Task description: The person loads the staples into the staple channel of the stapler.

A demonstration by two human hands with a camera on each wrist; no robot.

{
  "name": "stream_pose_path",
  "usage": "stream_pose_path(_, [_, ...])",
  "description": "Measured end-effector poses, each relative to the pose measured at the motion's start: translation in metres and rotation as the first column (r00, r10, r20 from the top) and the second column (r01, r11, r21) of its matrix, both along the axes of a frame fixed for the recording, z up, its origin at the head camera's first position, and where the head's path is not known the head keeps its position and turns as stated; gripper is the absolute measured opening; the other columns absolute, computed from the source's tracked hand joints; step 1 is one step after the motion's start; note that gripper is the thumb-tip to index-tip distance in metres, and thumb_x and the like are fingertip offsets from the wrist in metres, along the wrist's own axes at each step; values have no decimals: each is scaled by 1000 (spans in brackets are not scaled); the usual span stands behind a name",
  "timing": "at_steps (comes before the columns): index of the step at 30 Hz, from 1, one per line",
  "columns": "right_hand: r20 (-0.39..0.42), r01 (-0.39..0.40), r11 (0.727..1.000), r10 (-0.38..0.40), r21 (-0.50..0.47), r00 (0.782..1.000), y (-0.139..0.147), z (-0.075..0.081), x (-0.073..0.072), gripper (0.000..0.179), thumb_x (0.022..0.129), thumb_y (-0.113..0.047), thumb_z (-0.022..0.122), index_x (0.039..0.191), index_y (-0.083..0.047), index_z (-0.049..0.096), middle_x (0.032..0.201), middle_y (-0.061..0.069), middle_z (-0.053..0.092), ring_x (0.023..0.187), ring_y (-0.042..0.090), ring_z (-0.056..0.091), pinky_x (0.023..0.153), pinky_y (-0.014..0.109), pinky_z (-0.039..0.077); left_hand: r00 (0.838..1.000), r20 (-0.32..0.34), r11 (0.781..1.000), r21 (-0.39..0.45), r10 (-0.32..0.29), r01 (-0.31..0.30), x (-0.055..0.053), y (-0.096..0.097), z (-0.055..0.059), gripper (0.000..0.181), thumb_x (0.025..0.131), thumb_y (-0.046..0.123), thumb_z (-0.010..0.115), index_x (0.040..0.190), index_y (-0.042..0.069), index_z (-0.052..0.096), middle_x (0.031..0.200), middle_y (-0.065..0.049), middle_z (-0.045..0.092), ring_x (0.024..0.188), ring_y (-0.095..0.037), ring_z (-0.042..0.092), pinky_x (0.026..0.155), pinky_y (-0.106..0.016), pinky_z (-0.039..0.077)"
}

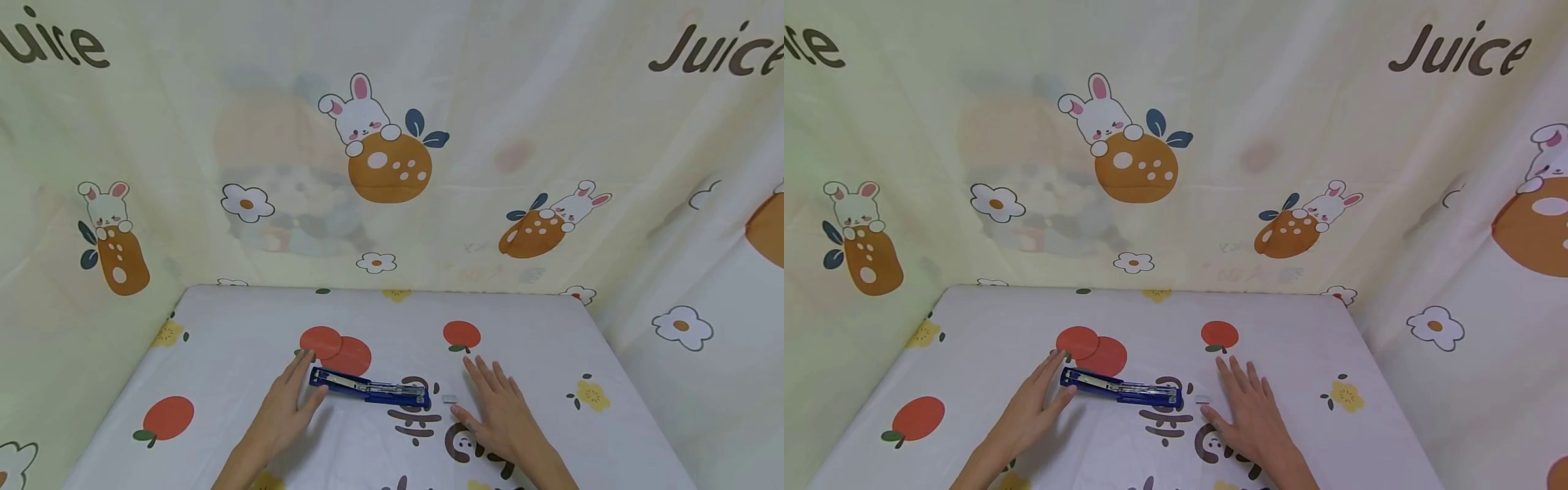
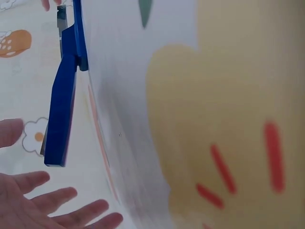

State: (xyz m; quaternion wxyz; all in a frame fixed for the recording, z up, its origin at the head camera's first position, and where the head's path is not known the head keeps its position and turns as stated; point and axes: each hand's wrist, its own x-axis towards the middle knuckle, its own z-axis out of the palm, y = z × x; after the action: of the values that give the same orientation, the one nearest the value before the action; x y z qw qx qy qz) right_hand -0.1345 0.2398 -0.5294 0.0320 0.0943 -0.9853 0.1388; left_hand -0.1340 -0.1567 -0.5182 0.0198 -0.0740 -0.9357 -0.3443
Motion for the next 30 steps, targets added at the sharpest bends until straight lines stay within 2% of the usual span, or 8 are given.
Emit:
stream_pose_path(4, [10, -2, 1000, 3, -9, 1000, -1, 0, -1, 84, 97, -52, 72, 165, -16, 38, 167, 20, 44, 152, 52, 41, 121, 74, 35, 999, -33, 999, 33, -2, 3, 0, 1, 1, 73, 103, 32, 70, 164, 9, 37, 169, -19, 41, 155, -45, 41, 123, -66, 38])
stream_pose_path(6, [-19, -18, 1000, 18, -22, 1000, -1, -1, -1, 79, 97, -48, 74, 162, -14, 44, 162, 19, 51, 147, 49, 48, 117, 71, 41, 999, -48, 998, 68, 6, -3, 0, 2, 1, 70, 101, 25, 73, 161, 7, 41, 164, -19, 47, 147, -44, 51, 119, -63, 44])
stream_pose_path(11, [-90, -49, 996, 42, -72, 995, -3, -2, -2, 68, 94, -37, 80, 152, -10, 56, 150, 14, 64, 133, 38, 61, 110, 61, 52, 998, -53, 980, 199, 33, -21, -1, 3, -2, 62, 98, 13, 76, 154, 4, 51, 157, -19, 56, 125, -42, 69, 103, -58, 59])
stream_pose_path(18, [-21, -20, 992, 17, -122, 1000, -6, -3, -1, 64, 95, -33, 79, 152, -13, 57, 146, 11, 66, 132, 34, 62, 113, 56, 52, 999, -8, 950, 310, 36, -32, 0, 2, -4, 57, 98, 8, 74, 151, 4, 54, 153, -22, 59, 120, -41, 72, 96, -50, 63])
stream_pose_path(21, [-14, -19, 992, 17, -126, 1000, -8, -3, 0, 59, 95, -32, 80, 148, -13, 61, 143, 10, 68, 131, 33, 62, 113, 54, 53, 999, -5, 946, 322, 42, -38, 0, 3, -5, 55, 98, 7, 75, 149, 4, 56, 150, -22, 61, 116, -38, 74, 93, -47, 65])
stream_pose_path(26, [-47, -23, 994, 18, -104, 999, -12, -4, 2, 49, 92, -28, 82, 137, -12, 70, 133, 10, 72, 123, 31, 65, 109, 51, 56, 999, -2, 942, 334, 50, -46, -2, 5, -7, 53, 97, 6, 74, 148, 3, 57, 149, -22, 63, 113, -34, 75, 93, -43, 65])
stream_pose_path(30, [-26, -5, 994, 2, -109, 1000, -16, -4, 2, 42, 91, -27, 83, 129, -13, 74, 126, 8, 73, 120, 28, 66, 107, 49, 58, 998, 11, 936, 347, 63, -63, -4, 5, -9, 52, 98, 5, 73, 148, 4, 57, 149, -21, 63, 113, -32, 75, 95, -42, 64])
